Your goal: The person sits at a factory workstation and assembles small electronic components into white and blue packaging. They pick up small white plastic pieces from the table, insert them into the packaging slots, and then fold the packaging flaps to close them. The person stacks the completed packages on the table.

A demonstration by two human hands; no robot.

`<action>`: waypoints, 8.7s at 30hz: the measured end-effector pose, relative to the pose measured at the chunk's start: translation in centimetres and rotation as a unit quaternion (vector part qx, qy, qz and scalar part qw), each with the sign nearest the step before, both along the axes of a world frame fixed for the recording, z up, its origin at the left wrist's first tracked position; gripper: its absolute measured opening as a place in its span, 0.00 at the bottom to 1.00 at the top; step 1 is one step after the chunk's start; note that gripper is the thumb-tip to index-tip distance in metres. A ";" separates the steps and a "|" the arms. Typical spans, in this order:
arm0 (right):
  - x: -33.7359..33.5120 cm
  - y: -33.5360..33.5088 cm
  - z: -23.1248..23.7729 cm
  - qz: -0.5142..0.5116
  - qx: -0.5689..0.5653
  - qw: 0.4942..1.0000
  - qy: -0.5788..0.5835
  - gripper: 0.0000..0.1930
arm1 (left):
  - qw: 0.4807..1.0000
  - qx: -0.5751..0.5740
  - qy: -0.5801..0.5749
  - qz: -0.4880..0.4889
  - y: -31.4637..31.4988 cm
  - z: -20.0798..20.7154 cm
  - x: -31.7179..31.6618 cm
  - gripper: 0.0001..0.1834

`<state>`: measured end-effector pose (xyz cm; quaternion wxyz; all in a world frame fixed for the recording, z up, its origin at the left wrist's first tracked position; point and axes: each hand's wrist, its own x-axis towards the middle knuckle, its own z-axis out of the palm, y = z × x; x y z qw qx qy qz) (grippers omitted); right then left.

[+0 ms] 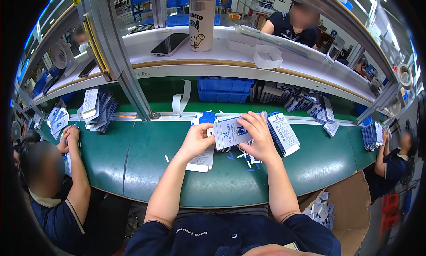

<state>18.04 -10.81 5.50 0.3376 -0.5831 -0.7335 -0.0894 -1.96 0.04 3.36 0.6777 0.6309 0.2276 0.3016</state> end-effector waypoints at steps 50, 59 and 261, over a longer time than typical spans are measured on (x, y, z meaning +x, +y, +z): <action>-1.9 0.5 -2.2 0.132 -0.199 0.664 0.709 0.19 | 0.996 0.083 -0.025 0.034 -1.5 -1.3 1.2 0.18; -1.4 0.3 -2.6 0.127 -0.274 0.716 0.629 0.15 | 0.988 -0.065 -0.129 0.046 -1.4 -1.2 1.2 0.15; -0.4 1.1 -2.9 0.219 -0.185 0.651 0.703 0.06 | 0.995 0.079 -0.062 0.022 -2.9 -1.4 2.4 0.16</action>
